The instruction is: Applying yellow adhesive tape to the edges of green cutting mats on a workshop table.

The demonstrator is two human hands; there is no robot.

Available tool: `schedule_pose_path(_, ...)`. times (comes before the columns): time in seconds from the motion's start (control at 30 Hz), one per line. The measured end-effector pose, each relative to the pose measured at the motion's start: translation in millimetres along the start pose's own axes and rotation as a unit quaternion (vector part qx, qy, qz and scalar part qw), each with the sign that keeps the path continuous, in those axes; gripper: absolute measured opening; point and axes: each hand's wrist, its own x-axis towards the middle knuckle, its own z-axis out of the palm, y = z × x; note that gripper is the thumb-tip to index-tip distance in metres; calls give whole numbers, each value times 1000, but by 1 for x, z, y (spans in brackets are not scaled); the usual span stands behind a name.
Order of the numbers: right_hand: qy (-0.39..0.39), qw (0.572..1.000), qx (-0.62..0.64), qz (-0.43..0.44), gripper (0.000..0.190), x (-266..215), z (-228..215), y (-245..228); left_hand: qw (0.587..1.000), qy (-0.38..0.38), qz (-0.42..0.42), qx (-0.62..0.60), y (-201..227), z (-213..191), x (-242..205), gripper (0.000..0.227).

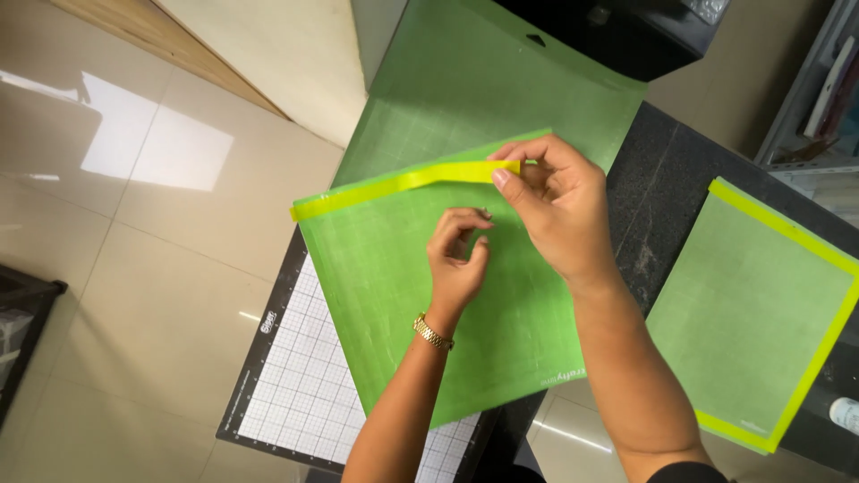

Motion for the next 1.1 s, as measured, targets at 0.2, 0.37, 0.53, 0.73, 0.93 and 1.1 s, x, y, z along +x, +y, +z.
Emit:
schedule_pose_path(0.2,61,998,-29,0,19,-12,-9,-1,997,-31,-74,6,15,-4,-16,18)
schedule_pose_path(0.37,69,993,-98,-21,17,-25,-34,3,835,16,52,548,53,-61,-2,57)
schedule_pose_path(0.53,68,983,-166,-50,12,-27,-30,-8,725,-33,-51,686,43,-65,4,90)
schedule_pose_path(0.73,53,948,-300,-95,13,-30,-16,-22,685,-70,-32,725,34,-66,10,88)
schedule_pose_path(0.93,37,954,-279,-108,15,-23,3,-45,675,-64,-34,734,25,-69,9,73)
schedule_pose_path(1.1,60,977,-170,-113,18,-18,13,-60,647,-75,-34,758,33,-69,10,74)
